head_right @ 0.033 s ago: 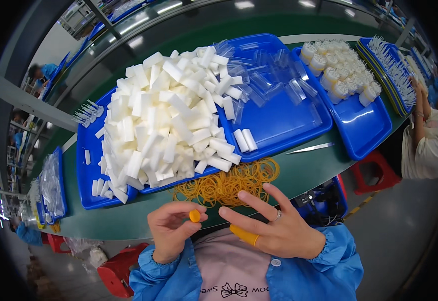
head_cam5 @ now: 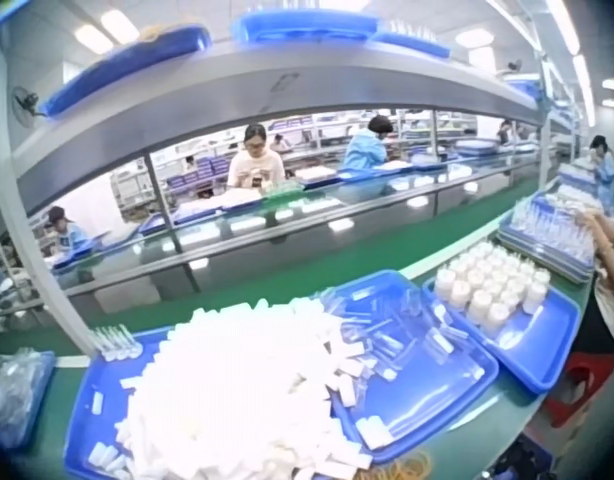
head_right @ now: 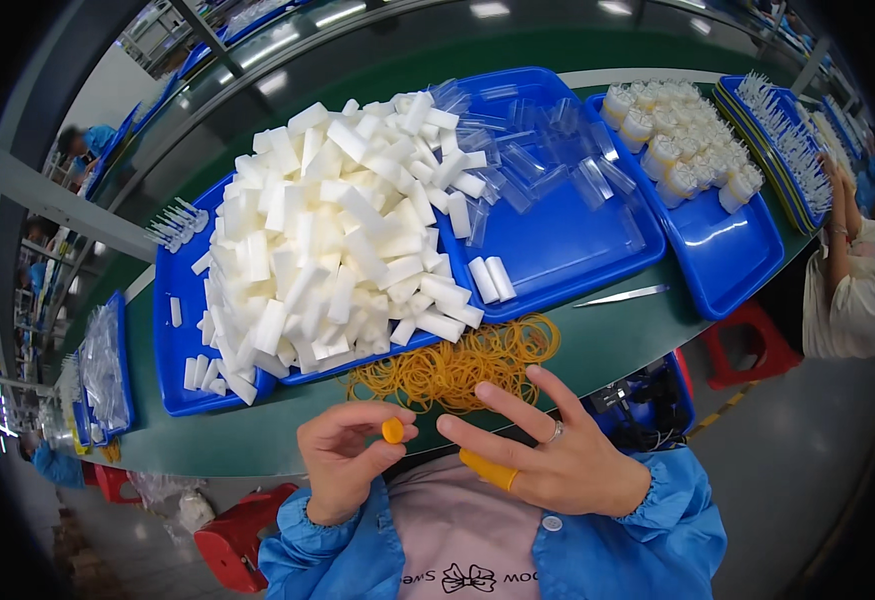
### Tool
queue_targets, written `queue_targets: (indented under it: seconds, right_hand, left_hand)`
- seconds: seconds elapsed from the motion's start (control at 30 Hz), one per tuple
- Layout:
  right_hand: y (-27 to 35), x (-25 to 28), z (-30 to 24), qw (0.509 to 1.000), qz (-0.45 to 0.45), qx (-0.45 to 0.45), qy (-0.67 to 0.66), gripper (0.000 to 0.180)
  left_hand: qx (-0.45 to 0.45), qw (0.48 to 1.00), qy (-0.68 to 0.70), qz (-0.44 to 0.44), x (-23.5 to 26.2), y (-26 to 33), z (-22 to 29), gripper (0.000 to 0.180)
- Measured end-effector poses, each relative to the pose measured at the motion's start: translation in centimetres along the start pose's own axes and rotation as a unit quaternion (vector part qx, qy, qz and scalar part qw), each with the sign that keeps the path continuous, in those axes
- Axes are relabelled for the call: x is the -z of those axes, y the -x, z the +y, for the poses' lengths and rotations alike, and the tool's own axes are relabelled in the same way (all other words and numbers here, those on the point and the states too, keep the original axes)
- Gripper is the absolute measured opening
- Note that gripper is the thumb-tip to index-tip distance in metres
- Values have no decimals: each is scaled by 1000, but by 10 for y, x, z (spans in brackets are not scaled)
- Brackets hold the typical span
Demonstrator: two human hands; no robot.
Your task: The person assembles white plastic components by inserting small white sticks into a base and securing them with a rubber band. They use a yellow tool to manipulate the rubber band and a pair of scissors to trim the excess band. The process is repeated for multiple units, which are then placed into a blue tray.
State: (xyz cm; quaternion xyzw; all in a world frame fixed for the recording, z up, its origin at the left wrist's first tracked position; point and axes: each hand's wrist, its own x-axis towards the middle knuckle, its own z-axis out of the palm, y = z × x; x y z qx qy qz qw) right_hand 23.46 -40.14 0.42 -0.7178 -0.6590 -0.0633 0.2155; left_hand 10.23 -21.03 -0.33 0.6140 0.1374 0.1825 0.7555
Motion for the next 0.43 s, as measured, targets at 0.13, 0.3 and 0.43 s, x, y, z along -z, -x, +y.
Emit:
queue_targets:
  seconds: [0.13,0.3,0.43]
  right_hand:
    - [-2,-1,-1,1000,-10,12,14,10]
    - [-2,-1,0,999,-24,24,21,13]
    - [-2,-4,1,1000,-20,17,-8,14]
  left_hand:
    - [0,1000,-11,1,-1,1,-4,28]
    - [-25,999,-20,-10,1,0,-11,26]
    - [-45,997,-42,-43,9,2,-18,29]
